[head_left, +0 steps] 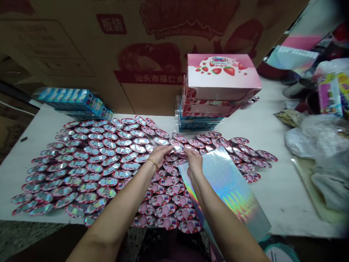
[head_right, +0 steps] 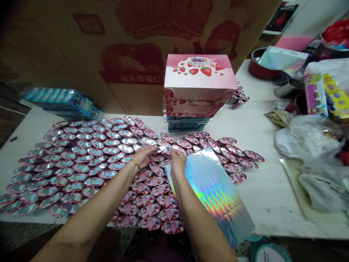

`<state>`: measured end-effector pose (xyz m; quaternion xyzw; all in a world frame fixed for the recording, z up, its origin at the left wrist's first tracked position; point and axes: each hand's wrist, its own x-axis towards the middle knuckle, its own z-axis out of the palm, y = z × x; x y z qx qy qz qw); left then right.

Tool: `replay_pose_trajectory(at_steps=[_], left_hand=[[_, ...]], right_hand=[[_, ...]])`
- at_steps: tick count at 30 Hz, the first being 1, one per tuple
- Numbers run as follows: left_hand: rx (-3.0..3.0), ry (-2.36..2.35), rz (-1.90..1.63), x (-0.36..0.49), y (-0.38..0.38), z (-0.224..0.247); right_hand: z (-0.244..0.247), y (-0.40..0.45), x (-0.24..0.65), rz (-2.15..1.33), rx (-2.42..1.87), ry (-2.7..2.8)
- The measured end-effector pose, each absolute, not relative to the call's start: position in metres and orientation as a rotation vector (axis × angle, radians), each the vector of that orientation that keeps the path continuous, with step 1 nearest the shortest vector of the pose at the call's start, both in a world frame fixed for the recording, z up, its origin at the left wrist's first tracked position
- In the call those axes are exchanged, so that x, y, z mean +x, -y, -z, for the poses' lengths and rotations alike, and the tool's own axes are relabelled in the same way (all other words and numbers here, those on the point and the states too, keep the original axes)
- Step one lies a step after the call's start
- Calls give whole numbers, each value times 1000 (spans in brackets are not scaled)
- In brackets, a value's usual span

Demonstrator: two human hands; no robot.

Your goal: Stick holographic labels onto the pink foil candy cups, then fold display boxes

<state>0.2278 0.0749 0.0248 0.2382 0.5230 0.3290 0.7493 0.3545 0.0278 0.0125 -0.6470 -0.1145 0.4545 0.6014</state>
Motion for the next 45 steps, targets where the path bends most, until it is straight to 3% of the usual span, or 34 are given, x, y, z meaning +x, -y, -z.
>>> replay_pose_trajectory(at_steps=[6,11,18,24,33,37,41,45], left_hand=[[811,-1387,-825,233,-100,4],[1403,-1628,-676,242,-130,16],[1827,-1643,-456,249,-132,12],[1863,-1743,-382,250,-132,10],[1875,-1860,-354,250,-130,1],[2084,-1634,-489,248,-102,-6],[2246,-1312,-221,254,-50,-7],[2211,-1397,-177,269,-16,-1]], right_hand=[[6,-37,347,-754,-1773,529],[16,-49,337,-387,-2110,746],[21,-53,329,-208,-2184,901],[13,-51,344,-261,-2391,1032],[-2,-35,383,-126,-2136,2126],[-11,-22,420,-124,-2064,2072],[-9,2,453,-316,-1813,2116],[-2,13,451,-332,-1689,2308]])
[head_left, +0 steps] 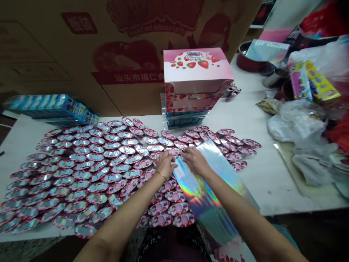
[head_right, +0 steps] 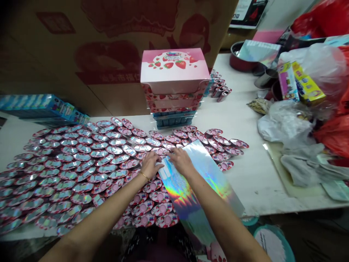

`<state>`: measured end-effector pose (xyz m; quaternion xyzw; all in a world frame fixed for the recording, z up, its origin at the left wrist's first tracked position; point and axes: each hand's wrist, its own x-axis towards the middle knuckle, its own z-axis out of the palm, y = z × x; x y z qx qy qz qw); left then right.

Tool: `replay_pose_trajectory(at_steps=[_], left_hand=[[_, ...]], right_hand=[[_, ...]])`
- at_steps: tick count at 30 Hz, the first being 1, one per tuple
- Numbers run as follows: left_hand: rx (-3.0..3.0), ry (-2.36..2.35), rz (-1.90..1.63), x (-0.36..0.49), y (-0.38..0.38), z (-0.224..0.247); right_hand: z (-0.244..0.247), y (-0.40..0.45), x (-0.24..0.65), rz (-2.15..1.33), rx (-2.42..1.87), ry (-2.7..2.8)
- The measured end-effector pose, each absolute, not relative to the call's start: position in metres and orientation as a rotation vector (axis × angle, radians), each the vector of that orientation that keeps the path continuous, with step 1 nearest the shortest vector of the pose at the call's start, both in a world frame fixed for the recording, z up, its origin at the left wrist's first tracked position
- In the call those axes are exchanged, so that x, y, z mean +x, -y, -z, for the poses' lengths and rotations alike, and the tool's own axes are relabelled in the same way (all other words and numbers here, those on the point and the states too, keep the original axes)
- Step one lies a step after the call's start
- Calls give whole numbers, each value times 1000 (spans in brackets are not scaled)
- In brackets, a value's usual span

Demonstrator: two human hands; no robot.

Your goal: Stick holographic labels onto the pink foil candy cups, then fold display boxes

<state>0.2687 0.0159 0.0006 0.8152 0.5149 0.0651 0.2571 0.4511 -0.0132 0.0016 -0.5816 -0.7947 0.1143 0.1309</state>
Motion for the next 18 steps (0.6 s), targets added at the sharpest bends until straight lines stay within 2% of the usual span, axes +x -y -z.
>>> replay_pose_trajectory(at_steps=[10,18], left_hand=[[2179,-1503,-336,278,0,9],[2134,-1602,-470,285,3,16]], right_hand=[[17,14,443,-310,-1531,2352],[22,31,460,-147,-1276,2585]])
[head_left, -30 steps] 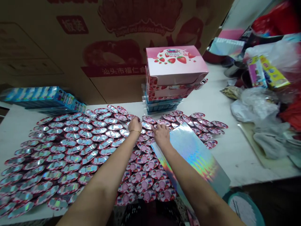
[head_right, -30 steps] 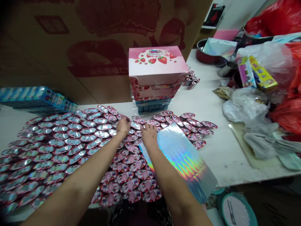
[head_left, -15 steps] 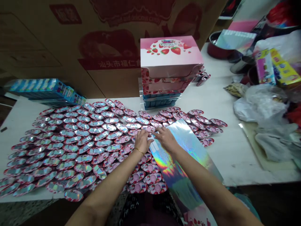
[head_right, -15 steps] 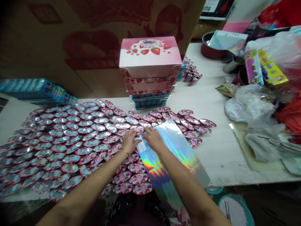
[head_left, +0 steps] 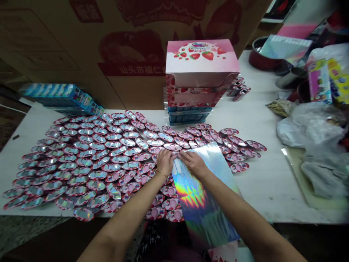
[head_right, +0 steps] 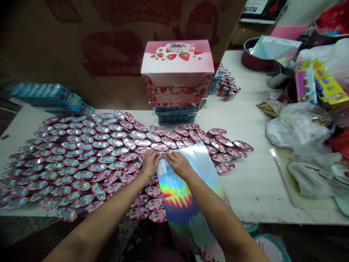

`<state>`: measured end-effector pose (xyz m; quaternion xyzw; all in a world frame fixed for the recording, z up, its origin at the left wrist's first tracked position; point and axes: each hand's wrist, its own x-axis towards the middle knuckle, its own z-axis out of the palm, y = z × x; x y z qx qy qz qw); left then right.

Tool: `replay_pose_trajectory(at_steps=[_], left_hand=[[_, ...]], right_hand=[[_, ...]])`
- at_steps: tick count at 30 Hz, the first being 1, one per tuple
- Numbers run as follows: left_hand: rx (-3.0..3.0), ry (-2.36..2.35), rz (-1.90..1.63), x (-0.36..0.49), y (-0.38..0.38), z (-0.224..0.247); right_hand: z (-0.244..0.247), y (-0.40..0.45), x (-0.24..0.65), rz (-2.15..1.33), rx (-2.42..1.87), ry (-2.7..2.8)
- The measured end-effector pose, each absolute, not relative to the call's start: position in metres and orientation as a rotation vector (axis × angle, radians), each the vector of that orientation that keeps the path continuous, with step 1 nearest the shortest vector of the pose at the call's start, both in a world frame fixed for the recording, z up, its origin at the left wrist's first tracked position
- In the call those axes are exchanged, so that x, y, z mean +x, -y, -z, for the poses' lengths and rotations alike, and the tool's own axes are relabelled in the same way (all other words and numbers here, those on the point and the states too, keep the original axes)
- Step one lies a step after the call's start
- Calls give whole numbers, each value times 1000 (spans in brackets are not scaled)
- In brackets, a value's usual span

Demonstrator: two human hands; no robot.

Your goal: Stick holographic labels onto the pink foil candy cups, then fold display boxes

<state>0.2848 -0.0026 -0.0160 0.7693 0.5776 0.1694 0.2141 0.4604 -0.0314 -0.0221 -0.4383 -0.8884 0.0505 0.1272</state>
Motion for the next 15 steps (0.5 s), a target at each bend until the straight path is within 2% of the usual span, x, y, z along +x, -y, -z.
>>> replay_pose_trajectory(at_steps=[11,15], left_hand=[[2137,-1660,-506,288,6,18],[2134,-1686,-532,289,7,21]], right_hand=[[23,35,455,-210,-1518,2435],[31,38,455,-163,-1421,2473]])
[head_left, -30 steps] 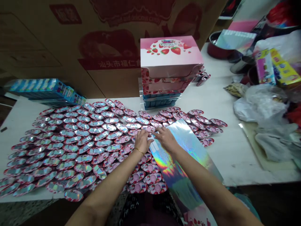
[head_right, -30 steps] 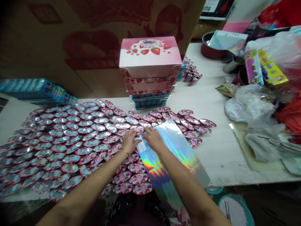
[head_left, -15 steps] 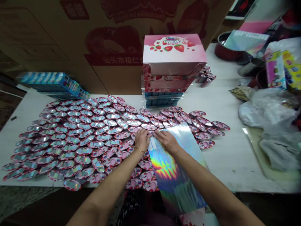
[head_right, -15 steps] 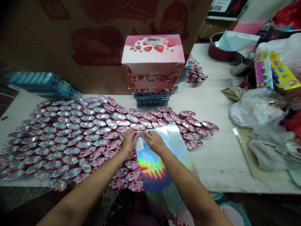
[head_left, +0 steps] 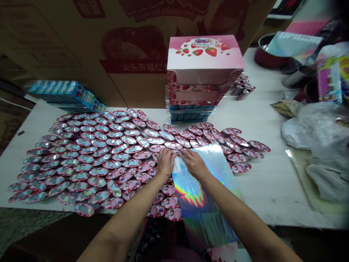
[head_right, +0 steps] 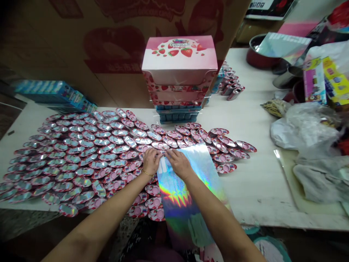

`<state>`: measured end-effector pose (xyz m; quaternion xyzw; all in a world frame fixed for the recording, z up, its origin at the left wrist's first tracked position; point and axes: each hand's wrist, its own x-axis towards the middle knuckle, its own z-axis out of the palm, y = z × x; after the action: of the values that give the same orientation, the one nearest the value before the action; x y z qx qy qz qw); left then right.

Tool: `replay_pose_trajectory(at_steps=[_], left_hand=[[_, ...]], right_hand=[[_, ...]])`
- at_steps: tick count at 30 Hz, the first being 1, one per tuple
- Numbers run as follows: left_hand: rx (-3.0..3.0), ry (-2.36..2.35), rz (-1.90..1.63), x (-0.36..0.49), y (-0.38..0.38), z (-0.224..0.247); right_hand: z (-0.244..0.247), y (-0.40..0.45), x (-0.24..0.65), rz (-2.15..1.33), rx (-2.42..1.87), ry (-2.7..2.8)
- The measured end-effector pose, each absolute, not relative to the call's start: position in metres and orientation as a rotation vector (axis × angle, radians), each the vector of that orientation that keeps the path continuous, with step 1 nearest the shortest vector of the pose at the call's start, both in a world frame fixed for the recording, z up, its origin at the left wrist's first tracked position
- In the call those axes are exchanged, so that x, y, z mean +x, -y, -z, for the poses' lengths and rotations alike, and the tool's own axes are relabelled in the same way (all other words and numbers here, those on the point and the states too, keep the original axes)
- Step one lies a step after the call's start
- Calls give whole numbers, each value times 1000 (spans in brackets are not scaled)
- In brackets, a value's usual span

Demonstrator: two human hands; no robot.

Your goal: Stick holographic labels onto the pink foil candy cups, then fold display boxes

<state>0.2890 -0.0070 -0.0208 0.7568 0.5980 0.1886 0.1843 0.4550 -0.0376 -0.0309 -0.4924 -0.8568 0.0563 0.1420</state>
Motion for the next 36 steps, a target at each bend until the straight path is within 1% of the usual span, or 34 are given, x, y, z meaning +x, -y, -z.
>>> replay_pose_trajectory(at_steps=[3,6,10,13,15,17,20,23,29,32,36], left_hand=[[2131,-1710,-529,290,8,22],[2135,-1720,-508,292,9,22],[2124,-1710,-487,291,9,20],[2006,-1619,-606,287,7,17],[1807,-1516,-748,283,4,12],[1471,-1406,-860,280,1,4],[959,-1264,-887,279,-3,-11],[756,-1184,-880,278,-11,-21],[727,-1274,-884,262,-44,-15],[885,-1370,-898,257,-66,-5],[1370,-1569,-932,259,-101,6]], right_hand=[[35,41,454,-142,-1385,2440],[25,45,452,-194,-1405,2345],[-21,47,451,-409,-1487,2067],[-55,39,452,-696,-1561,1699],[-65,29,449,-896,-1621,1381],[-63,19,443,-1054,-1645,1056],[-52,7,430,-1166,-1590,700],[-40,2,415,-1201,-1525,521],[-31,-8,390,-1192,-1496,352],[-24,-21,378,-1086,-1498,336],[-3,-48,365,-771,-1656,420]])
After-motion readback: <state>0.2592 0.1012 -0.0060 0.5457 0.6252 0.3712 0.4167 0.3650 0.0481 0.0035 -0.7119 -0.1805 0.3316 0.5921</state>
